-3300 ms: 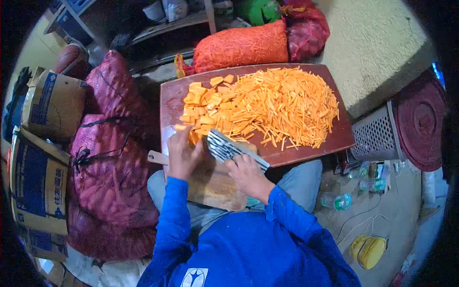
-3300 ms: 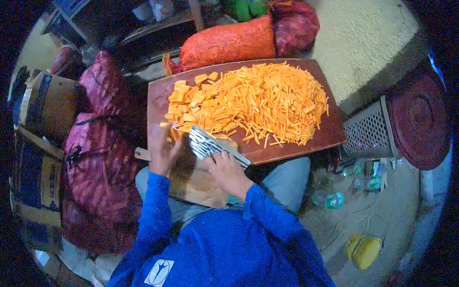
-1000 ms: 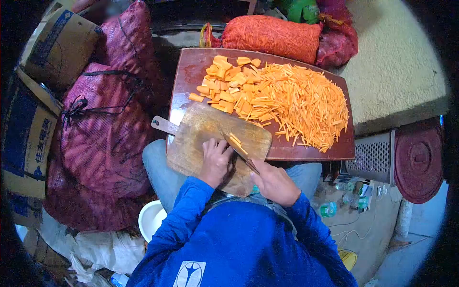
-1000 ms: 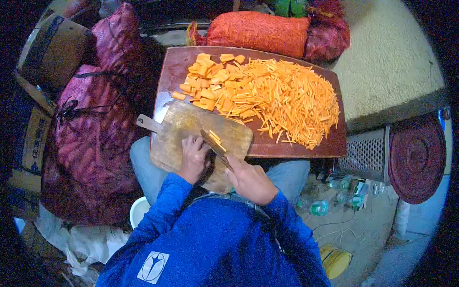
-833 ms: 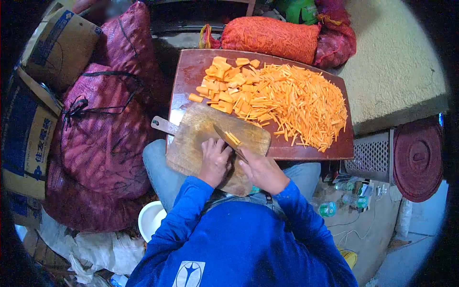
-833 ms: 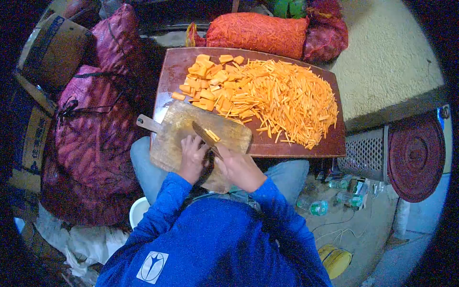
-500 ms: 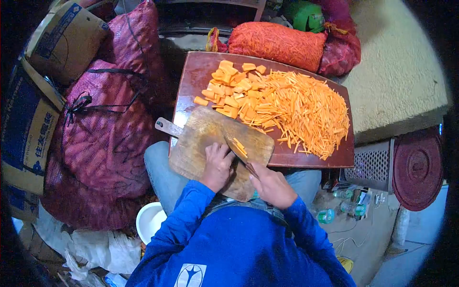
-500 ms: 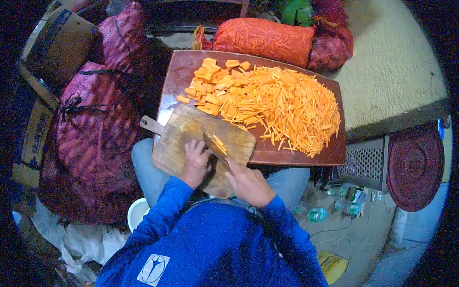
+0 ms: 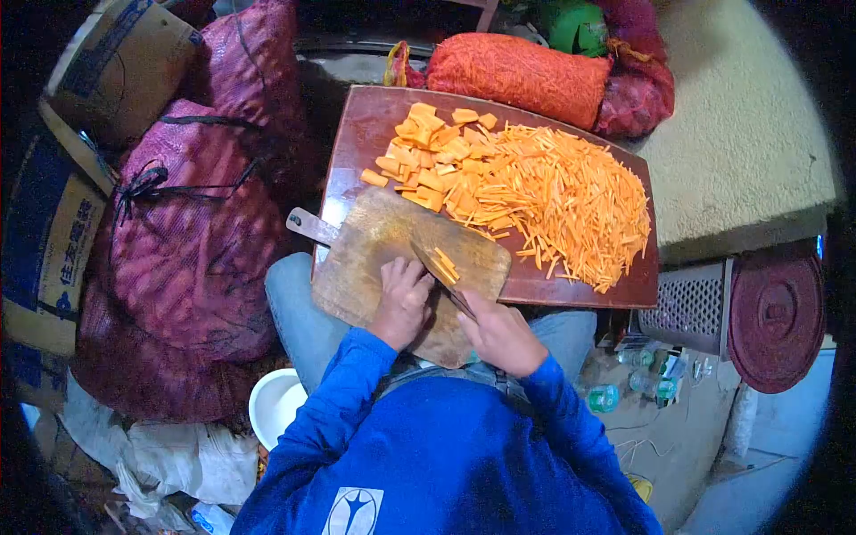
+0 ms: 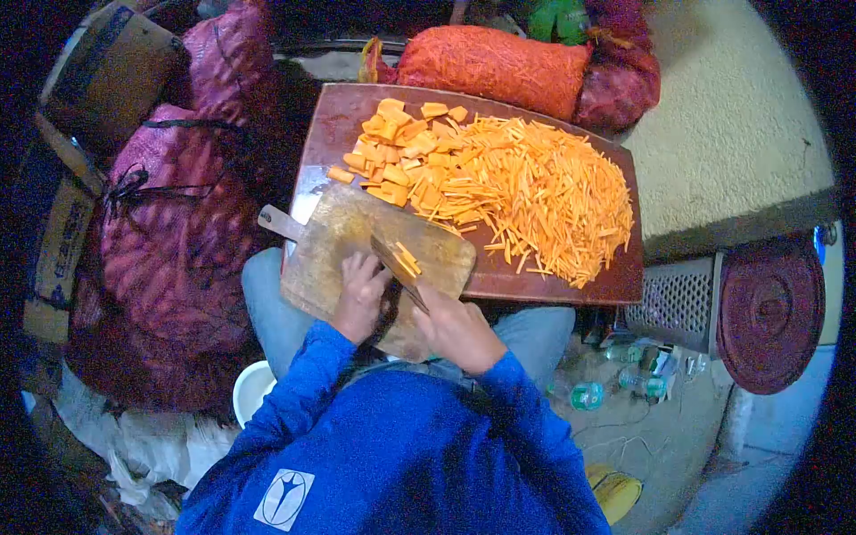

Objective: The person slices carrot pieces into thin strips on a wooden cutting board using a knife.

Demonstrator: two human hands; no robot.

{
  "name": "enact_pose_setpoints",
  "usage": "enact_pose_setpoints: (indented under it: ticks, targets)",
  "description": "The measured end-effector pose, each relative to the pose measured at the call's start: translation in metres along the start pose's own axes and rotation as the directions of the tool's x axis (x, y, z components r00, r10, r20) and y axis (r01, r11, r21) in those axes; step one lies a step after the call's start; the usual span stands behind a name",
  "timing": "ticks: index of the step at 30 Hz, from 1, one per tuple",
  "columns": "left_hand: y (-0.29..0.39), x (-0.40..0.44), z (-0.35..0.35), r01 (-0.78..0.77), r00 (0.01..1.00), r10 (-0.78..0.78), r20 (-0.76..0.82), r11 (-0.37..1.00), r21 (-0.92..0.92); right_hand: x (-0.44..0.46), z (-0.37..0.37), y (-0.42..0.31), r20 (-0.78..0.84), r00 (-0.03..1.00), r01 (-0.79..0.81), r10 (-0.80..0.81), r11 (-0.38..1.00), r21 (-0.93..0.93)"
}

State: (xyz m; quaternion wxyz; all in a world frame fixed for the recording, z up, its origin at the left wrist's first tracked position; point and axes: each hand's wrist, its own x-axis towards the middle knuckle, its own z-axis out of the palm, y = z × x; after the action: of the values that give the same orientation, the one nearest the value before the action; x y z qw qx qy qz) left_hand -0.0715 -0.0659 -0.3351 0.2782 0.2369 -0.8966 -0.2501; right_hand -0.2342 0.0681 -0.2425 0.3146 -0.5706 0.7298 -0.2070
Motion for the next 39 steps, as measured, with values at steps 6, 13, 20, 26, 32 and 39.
enact_pose_setpoints:
  ticks: [6, 13, 20, 26, 32, 39]
  targets:
    - [0.001, 0.002, -0.004, -0.035, 0.997, 0.038, -0.071, 0.999, 0.040, 0.008, -0.002, -0.003, -0.005, 0.996, 0.088, -0.088, 0.995, -0.056]
    - [0.002, 0.004, -0.003, -0.060, 0.994, 0.061, -0.094, 0.998, 0.017, 0.004, 0.002, -0.005, 0.026, 1.000, 0.005, -0.005, 1.000, -0.019]
    - [0.004, 0.003, -0.001, -0.026, 0.995, 0.030, -0.095, 0.999, 0.038, -0.003, -0.007, -0.013, -0.014, 0.999, 0.052, -0.051, 0.998, 0.038]
    - [0.000, -0.001, 0.003, -0.061, 0.992, 0.064, -0.107, 0.998, 0.032, 0.014, 0.002, -0.007, 0.004, 0.998, 0.065, -0.065, 0.998, 0.000]
    - [-0.001, -0.003, 0.003, -0.069, 0.988, 0.075, -0.135, 0.997, 0.044, -0.002, -0.009, -0.018, -0.004, 0.999, 0.038, -0.038, 0.997, 0.062]
    - [0.000, 0.000, 0.003, -0.047, 0.991, 0.051, -0.120, 0.998, 0.035, 0.016, 0.004, -0.002, -0.075, 0.988, 0.132, -0.132, 0.991, -0.008]
